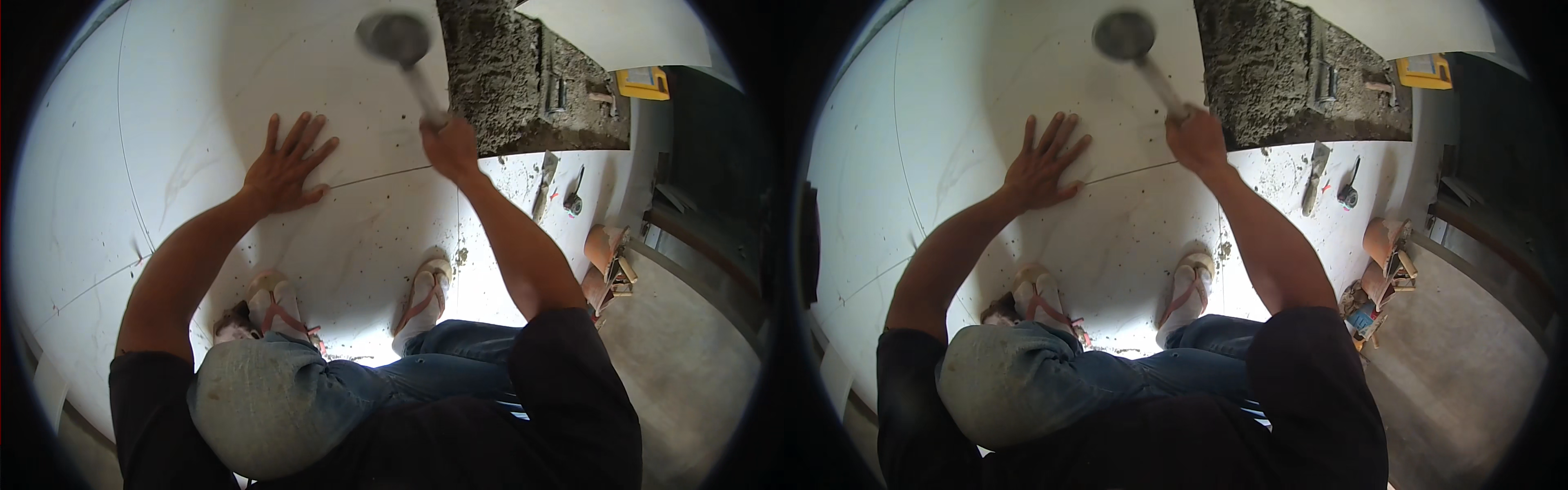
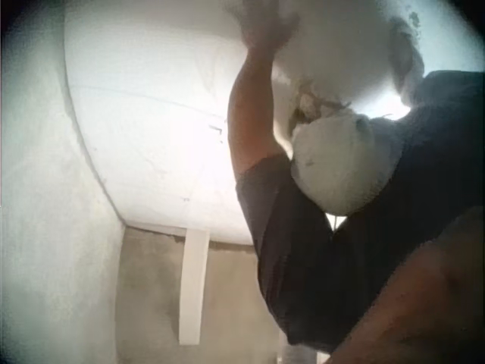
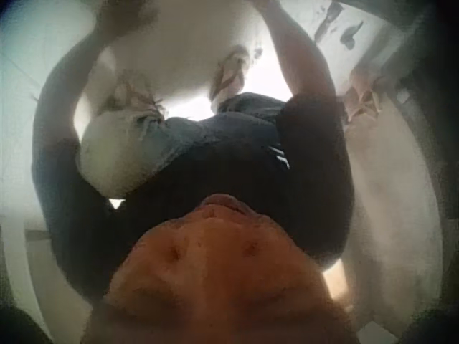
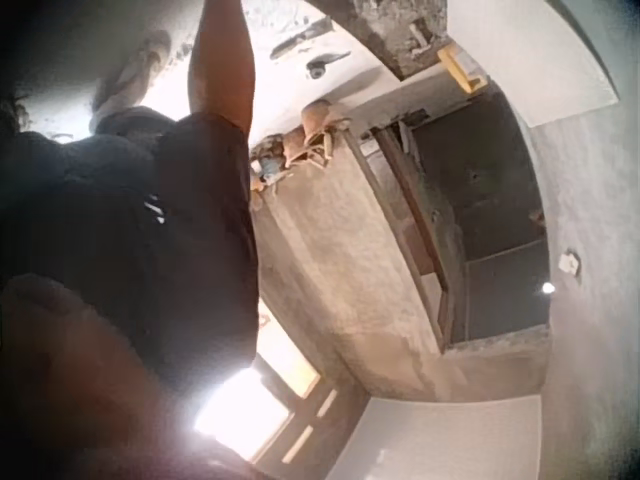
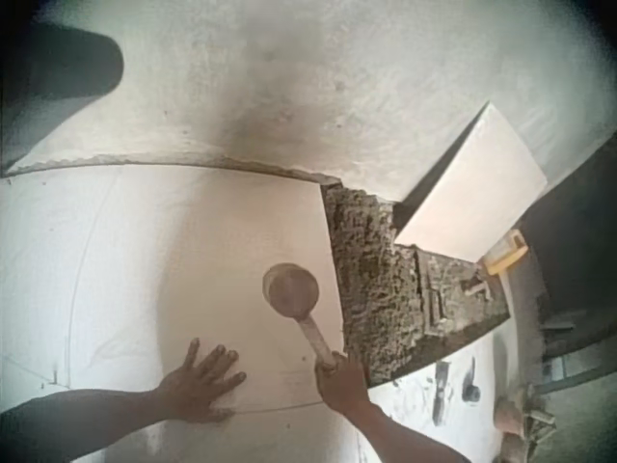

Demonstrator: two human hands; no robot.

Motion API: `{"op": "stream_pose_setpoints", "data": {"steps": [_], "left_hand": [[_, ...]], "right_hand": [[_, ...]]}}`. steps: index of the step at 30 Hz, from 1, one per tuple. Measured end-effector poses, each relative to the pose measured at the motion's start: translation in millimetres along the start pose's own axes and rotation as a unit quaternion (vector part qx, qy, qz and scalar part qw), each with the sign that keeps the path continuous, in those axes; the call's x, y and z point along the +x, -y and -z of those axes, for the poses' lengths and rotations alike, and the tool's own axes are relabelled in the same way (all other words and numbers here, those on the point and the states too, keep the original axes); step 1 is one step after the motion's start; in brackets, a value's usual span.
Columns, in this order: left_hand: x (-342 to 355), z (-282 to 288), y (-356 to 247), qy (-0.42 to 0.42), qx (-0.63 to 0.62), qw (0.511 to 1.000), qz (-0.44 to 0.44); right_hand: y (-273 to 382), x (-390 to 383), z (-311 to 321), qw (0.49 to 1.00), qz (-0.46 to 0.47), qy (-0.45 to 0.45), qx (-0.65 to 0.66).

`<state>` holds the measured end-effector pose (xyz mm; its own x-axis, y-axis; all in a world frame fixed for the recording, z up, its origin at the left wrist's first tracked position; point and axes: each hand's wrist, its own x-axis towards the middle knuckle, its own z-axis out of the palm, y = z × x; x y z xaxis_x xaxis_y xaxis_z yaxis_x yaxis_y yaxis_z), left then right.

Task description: The person positions a tile onto a bed of mortar and taps it repeatedly with a rubber mallet. They then wipe the tile with a cloth and use a scraper to clear mortar from the seams between tiles.

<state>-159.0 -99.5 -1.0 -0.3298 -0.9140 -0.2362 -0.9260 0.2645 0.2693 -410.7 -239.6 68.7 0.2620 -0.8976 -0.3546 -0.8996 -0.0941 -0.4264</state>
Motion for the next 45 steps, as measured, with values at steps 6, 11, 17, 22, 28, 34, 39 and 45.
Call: {"op": "stream_pose_setpoints", "data": {"steps": [6, 11, 17, 22, 28, 34, 39, 45], "left_hand": [[4, -10, 5, 0.006, 0.014, 0.975, -0.223], [43, -7, -22, 0.038, 0.044, 0.948, -0.313], [73, -15, -67, 0.058, 0.041, 0.937, -0.342], [81, -19, -71, 0.081, 0.035, 0.940, -0.330], [79, -10, -73, 0.091, 0.046, 0.940, -0.327], [78, -9, -74, 0.073, 0.055, 0.943, -0.319], [82, -7, -75, 0.082, 0.029, 0.941, -0.328], [81, -8, -80, 0.088, 0.081, 0.935, -0.333]], "right_hand": [[-17, 46, 22, 0.980, 0.020, 0.088, -0.180], [-55, 59, 40, 0.988, 0.035, 0.056, -0.142], [-33, 65, 35, 1.000, 0.014, 0.011, 0.012], [-39, 66, 41, 0.994, 0.087, 0.037, -0.062], [-44, 64, 62, 0.984, 0.076, 0.095, -0.131], [-46, 64, 56, 0.984, 0.089, 0.084, -0.133], [-27, 68, 28, 0.987, 0.151, 0.043, 0.022], [-14, 71, 28, 0.983, 0.177, 0.042, 0.002]]}}
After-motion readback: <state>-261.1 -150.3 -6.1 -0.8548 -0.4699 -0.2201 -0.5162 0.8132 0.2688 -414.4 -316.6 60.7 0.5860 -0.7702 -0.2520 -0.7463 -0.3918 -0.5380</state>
